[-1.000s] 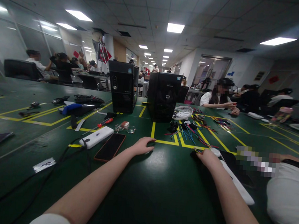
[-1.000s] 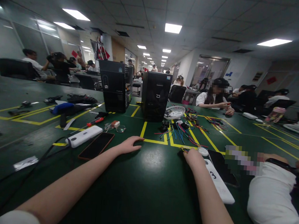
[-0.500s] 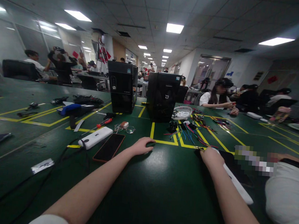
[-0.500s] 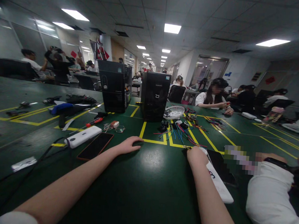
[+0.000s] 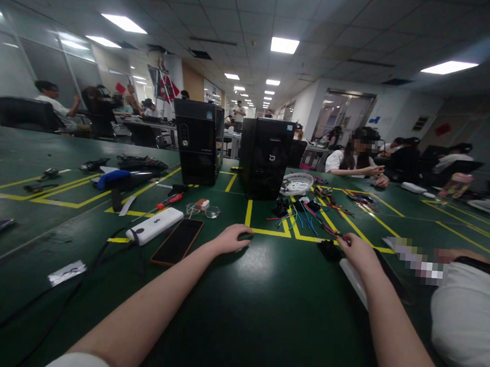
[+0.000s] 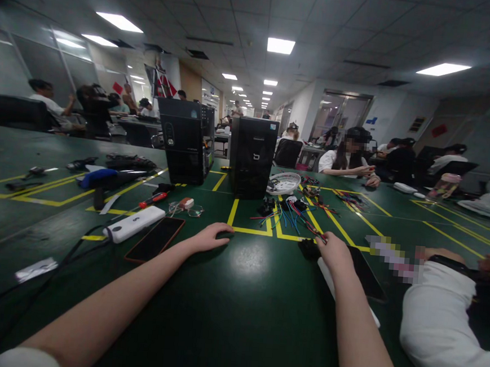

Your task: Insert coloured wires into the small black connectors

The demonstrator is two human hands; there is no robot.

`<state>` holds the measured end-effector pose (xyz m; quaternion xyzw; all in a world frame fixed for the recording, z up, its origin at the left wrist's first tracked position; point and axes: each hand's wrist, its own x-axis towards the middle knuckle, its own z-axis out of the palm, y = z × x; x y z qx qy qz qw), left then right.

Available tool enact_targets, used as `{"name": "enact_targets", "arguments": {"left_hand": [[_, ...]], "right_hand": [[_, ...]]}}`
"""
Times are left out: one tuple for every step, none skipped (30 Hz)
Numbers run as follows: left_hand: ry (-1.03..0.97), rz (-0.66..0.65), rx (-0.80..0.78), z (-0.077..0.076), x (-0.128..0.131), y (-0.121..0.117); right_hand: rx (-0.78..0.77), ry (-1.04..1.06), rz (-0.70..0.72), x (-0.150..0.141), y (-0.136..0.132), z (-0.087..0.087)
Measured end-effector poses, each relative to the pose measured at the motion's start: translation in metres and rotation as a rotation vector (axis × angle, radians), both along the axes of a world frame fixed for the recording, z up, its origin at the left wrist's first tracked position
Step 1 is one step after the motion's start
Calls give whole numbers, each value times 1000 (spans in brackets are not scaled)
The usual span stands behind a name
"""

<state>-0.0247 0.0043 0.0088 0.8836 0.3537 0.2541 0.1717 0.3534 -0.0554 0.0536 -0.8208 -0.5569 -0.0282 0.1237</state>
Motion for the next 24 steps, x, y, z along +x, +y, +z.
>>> {"name": "enact_targets", "arguments": {"left_hand": [[-1,-1,1,0,0,0],[-1,-2,1,0,0,0],[-1,-3,1,0,0,0],[-1,-4,2,0,0,0],[-1,-6,2,0,0,0],[-1,-8,3,1,0,0],[-1,-11,4,1,1,0],[0,-13,4,1,1,0],[1,-15,4,1,1,0],[3,-16,3,1,1,0],[3,-15,2,1,1,0],[2,-14,2,1,2,0],[2,-14,3,1,2,0],[0,-14,5,1,2,0],[-2,-14,7,1,2,0],[-5,-16,10,1,2,0],[-7,-18,13,1,2,0],[-8,-20,15,0,1,0],[-10,-20,17,0,1,0],[-12,-21,18,0,1,0],[-15,-22,18,0,1,0],[-17,-22,17,1,1,0],[-19,-21,15,1,1,0],[-19,-19,12,1,1,-1]], "right_hand": [[1,2,9,0,0,0],[0,7,18,0,0,-1],[-2,15,27,0,0,-1],[-5,23,34,-1,0,-1],[-11,31,41,-2,0,0],[-23,40,47,-4,0,0],[-40,51,58,-5,0,1],[-60,64,74,-6,0,2],[-81,80,94,-7,-1,3],[-100,101,115,-8,-1,4],[-114,125,136,-9,-1,4],[-123,146,153,-10,-2,5],[-128,163,166,-10,-2,5],[-131,177,176,-10,-3,6],[-133,187,183,-9,-3,6],[-132,192,189,-8,-3,6],[-130,195,197,-8,-3,6],[-124,197,207,-7,-3,5],[-118,197,218,-7,-3,5],[-111,196,227,-7,-3,4],[-105,195,235,-7,-3,4],[-100,194,242,-7,-3,3],[-99,189,247,-7,-2,2],[-102,181,250,-7,-1,1]]}}
